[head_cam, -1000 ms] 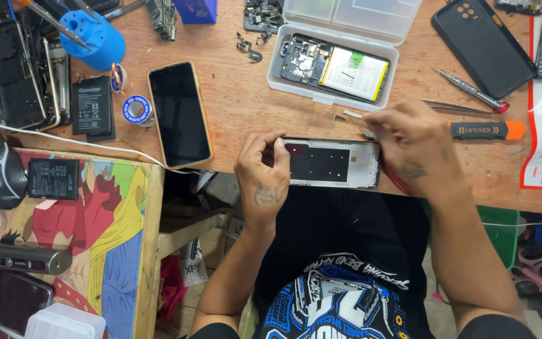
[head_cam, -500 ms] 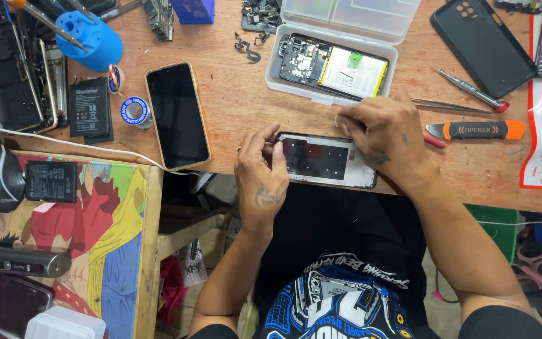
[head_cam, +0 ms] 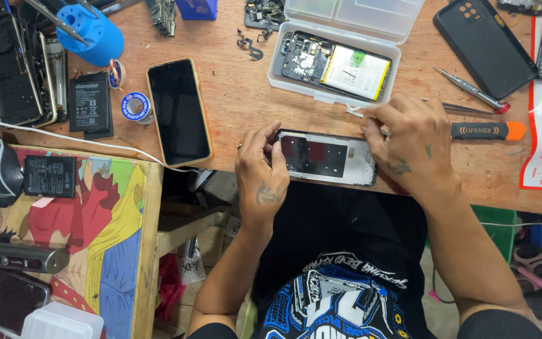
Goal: The person works on a disassembled smartphone, using pliers to remove small components and applying adhesive to the frame. The person then wipes the frame with a cloth and places the phone into a plastic container.
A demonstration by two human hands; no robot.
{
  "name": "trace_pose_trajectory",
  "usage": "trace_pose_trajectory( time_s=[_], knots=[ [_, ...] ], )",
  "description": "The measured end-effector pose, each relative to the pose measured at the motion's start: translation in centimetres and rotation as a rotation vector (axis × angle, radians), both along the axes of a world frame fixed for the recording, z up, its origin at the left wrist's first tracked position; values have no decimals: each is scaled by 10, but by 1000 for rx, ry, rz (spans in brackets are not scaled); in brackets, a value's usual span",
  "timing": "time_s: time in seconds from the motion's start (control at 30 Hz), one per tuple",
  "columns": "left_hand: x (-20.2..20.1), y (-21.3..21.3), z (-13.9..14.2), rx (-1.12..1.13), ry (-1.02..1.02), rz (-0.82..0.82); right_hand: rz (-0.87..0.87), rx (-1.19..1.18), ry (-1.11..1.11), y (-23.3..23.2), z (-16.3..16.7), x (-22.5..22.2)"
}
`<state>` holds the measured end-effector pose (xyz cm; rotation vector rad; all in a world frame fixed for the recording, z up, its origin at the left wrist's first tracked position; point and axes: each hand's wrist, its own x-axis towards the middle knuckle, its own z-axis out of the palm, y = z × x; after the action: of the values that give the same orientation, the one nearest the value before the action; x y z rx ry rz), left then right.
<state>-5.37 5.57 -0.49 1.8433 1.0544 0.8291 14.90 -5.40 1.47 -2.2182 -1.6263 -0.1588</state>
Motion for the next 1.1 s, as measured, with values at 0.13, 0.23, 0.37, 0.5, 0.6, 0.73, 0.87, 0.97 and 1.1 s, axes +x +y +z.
trace_pose_trajectory(
  time_s=[0.13, 0.23, 0.37, 0.5, 0.6, 0.73, 0.87, 0.97, 1.1],
  knots=[
    [0, 0, 1, -41, 29, 4, 15, -18, -19, 1, -5, 2],
    [1, -1, 0, -12, 29, 0, 0, -33, -85, 7, -13, 2],
    [-1, 0, 1, -44, 7, 3, 13, -75, -149, 14, -20, 3],
    [-2, 1, 1, -63, 2, -9, 125, -154, -312, 19, -18, 9],
    [-2, 0, 1, -68, -18, -17, 190, -138, -329, 21, -15, 12],
    [-3, -2, -1, -72, -30, -23, 208, -162, -328, 21, -13, 15],
    [-2, -3, -1, -58, -69, -3, 226, -140, -256, 19, -13, 17],
    [2, -6, 2, 23, -75, 31, 248, -138, -180, 18, -11, 18],
    [11, -7, 9, 357, -20, -29, 303, -69, 125, 12, -2, 21]
  ],
)
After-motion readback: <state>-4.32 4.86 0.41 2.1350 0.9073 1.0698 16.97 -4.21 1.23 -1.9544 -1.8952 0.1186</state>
